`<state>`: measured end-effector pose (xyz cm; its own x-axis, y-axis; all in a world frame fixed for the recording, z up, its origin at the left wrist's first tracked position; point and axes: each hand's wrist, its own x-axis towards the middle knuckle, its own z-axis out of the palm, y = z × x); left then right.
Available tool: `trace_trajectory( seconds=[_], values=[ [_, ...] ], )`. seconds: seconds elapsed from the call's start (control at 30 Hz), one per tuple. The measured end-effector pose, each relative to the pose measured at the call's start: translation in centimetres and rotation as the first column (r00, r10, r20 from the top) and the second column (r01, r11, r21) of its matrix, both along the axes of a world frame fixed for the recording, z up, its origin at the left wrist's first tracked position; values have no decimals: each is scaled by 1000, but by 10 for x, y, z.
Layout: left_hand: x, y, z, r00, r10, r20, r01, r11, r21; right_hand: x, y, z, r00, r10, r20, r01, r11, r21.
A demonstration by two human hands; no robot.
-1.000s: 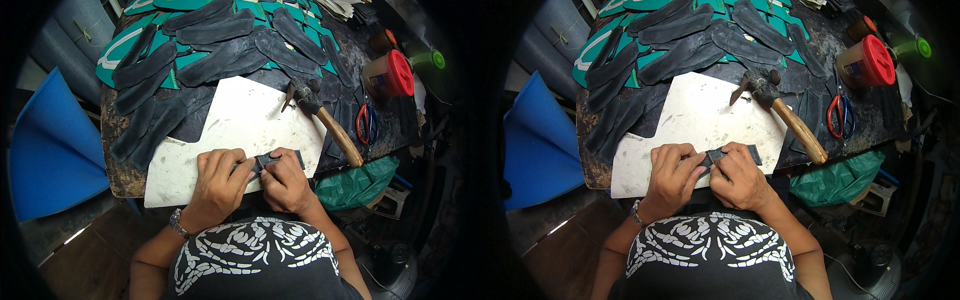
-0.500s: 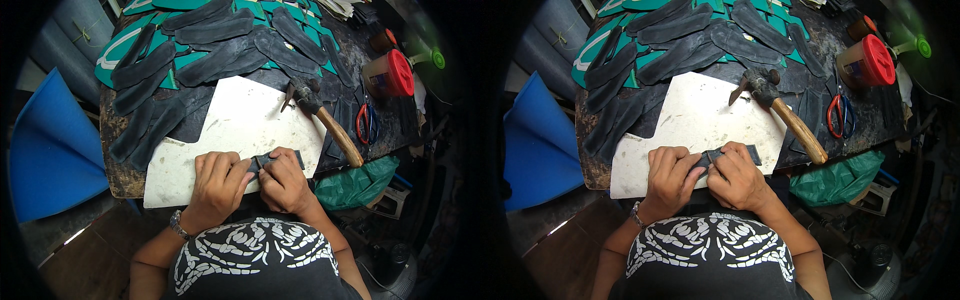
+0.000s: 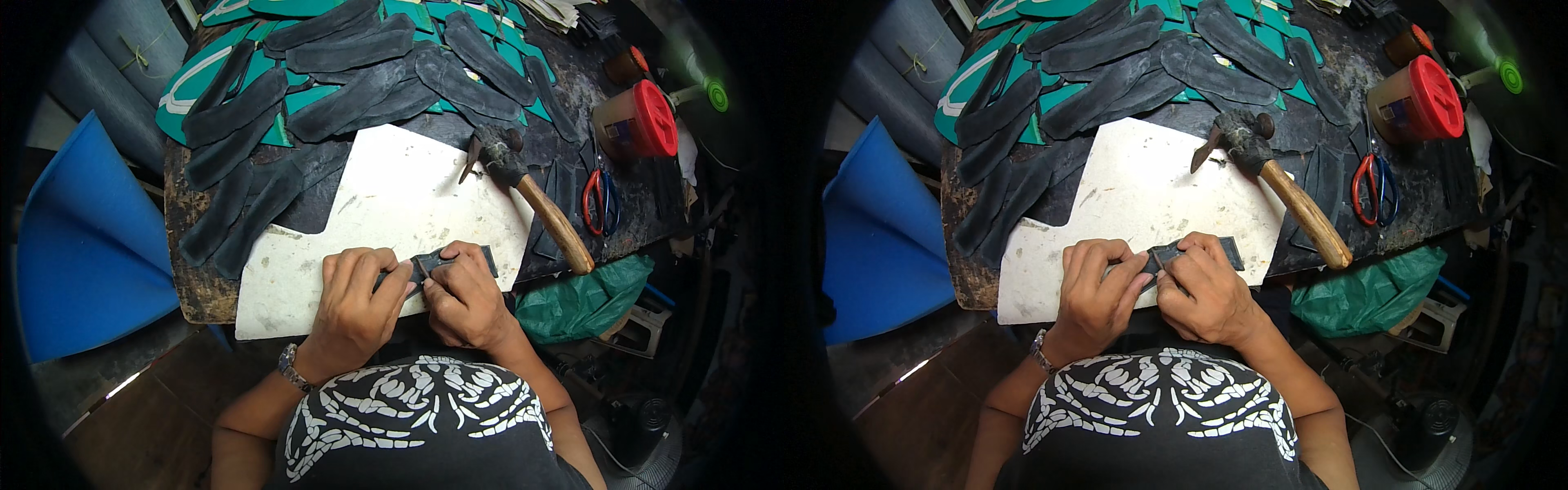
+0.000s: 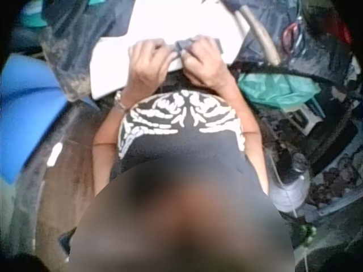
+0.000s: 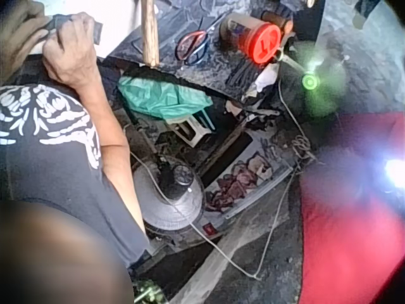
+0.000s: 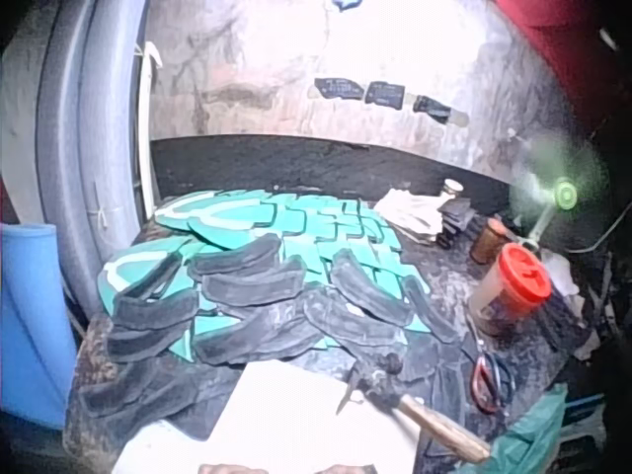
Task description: The person cuts a black rubber piece with scissors, then repeatedly hammers it on a white board and uses a small metal tool to shape its edges. The person handles multiple similar rubber pieces on the table and continues the same sequence on another piece.
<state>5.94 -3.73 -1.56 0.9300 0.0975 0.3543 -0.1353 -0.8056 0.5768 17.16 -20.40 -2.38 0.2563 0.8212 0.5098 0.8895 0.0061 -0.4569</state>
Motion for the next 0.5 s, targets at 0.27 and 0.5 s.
trace_trajectory(
  seconds=[0.27,0.5],
  values=[
    [-1,0,-1,1000,-3,-14,3,1000,-5,-1,1,0,1000,-4,23,5,1000,-31],
    [-5,-1,-1,999,18,-39,-18,1000,-3,0,2,1,1000,13,-13,-14,1000,-19]
  ],
)
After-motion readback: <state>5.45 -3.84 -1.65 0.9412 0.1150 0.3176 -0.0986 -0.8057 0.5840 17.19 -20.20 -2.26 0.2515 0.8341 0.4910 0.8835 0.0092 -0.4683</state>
